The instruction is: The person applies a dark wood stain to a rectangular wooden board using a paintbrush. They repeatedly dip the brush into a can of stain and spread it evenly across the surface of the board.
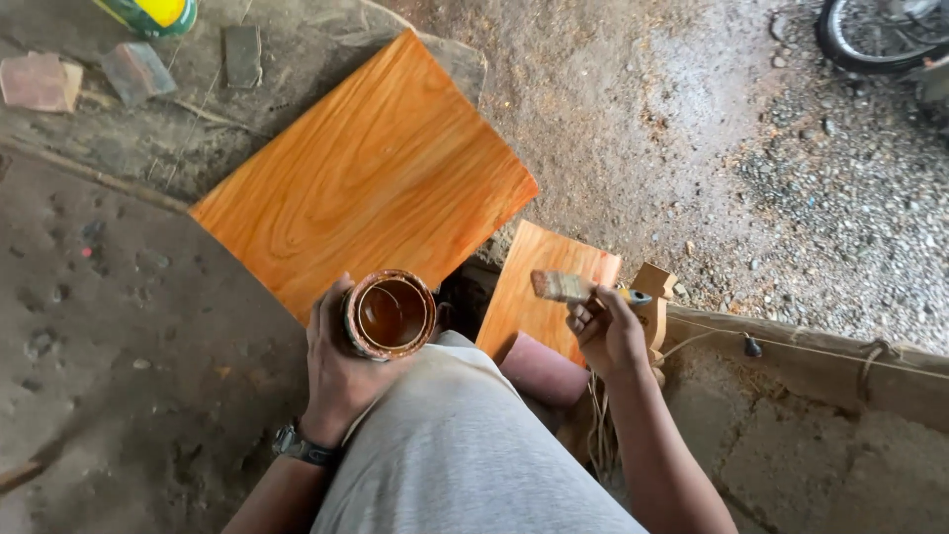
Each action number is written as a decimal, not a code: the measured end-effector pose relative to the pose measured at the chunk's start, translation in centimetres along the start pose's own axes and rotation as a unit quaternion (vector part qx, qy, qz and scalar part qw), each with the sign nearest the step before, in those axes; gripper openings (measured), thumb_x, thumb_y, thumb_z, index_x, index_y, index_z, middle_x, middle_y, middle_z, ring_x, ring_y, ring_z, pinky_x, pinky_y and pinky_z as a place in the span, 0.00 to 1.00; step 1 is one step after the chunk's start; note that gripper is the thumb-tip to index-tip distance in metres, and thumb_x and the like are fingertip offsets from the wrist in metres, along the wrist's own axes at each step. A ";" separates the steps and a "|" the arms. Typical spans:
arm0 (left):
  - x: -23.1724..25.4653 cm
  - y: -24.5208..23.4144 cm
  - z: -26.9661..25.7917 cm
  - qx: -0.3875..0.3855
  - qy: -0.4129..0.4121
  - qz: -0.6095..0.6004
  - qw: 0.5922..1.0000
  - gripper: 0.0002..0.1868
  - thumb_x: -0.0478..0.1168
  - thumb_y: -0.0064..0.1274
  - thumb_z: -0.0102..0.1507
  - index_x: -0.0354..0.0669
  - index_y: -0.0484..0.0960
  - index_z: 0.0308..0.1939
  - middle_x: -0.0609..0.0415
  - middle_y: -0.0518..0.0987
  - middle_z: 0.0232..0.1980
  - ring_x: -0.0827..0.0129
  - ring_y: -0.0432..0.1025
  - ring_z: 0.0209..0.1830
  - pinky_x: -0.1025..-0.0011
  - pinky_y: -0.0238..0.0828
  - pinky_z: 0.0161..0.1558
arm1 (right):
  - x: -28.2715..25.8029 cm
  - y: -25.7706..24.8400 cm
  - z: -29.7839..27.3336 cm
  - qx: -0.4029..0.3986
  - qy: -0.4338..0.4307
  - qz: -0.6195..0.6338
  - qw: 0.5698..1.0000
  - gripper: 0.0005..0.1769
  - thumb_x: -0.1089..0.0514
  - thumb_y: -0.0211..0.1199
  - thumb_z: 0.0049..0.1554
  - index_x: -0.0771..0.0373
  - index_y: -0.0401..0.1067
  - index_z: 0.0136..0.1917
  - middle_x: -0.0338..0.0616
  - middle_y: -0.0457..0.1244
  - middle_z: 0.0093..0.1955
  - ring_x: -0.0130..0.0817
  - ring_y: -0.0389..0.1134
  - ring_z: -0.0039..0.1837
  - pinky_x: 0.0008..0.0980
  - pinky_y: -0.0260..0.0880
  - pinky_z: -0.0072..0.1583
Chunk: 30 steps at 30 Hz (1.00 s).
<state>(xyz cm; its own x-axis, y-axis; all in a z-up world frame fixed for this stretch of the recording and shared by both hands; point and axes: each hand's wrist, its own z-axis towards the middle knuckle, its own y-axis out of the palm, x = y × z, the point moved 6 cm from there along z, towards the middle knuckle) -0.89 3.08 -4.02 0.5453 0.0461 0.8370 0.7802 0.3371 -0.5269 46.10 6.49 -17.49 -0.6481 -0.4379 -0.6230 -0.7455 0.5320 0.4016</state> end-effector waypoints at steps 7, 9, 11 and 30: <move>-1.0 -2.3 3.3 -0.029 0.118 -0.001 0.993 0.60 0.49 0.96 0.37 0.42 0.89 0.73 0.46 0.88 0.69 0.44 0.83 0.75 0.44 0.80 0.79 | 1.6 3.6 -4.1 0.011 -0.105 -0.082 0.991 0.06 0.60 0.74 0.74 0.63 0.80 0.61 0.50 0.75 0.51 0.51 0.85 0.49 0.43 0.91 0.50; -1.7 -3.8 3.8 -0.038 0.135 0.006 0.990 0.58 0.48 0.97 0.38 0.43 0.91 0.73 0.46 0.89 0.69 0.44 0.83 0.75 0.45 0.80 0.79 | 0.8 6.4 -6.7 0.028 -0.146 -0.126 0.981 0.10 0.63 0.78 0.72 0.64 0.79 0.64 0.53 0.74 0.52 0.56 0.85 0.48 0.46 0.92 0.47; -2.7 -4.6 4.7 -0.053 0.130 -0.049 0.989 0.62 0.50 0.95 0.35 0.44 0.89 0.75 0.47 0.88 0.72 0.45 0.83 0.77 0.47 0.81 0.81 | -1.7 11.1 -10.0 0.003 -0.243 -0.270 0.932 0.17 0.65 0.82 0.68 0.76 0.84 0.66 0.59 0.76 0.50 0.50 0.84 0.50 0.42 0.91 0.53; 0.3 -20.4 17.8 -0.091 0.373 0.066 0.921 0.50 0.54 0.79 0.76 0.26 0.69 0.89 0.28 0.75 0.88 0.25 0.73 0.90 0.28 0.74 0.93 | -1.3 37.6 -28.4 -0.098 -0.389 -0.363 0.841 0.16 0.57 0.75 0.68 0.73 0.76 0.59 0.53 0.79 0.42 0.36 0.86 0.44 0.29 0.86 0.47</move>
<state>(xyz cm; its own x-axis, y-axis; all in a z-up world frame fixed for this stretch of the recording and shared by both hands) -22.06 12.92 9.59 0.6450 -0.6071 0.4642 0.6928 0.2081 -0.6905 14.49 6.49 17.50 0.2294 0.0519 -0.9719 -0.9616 0.1668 -0.2181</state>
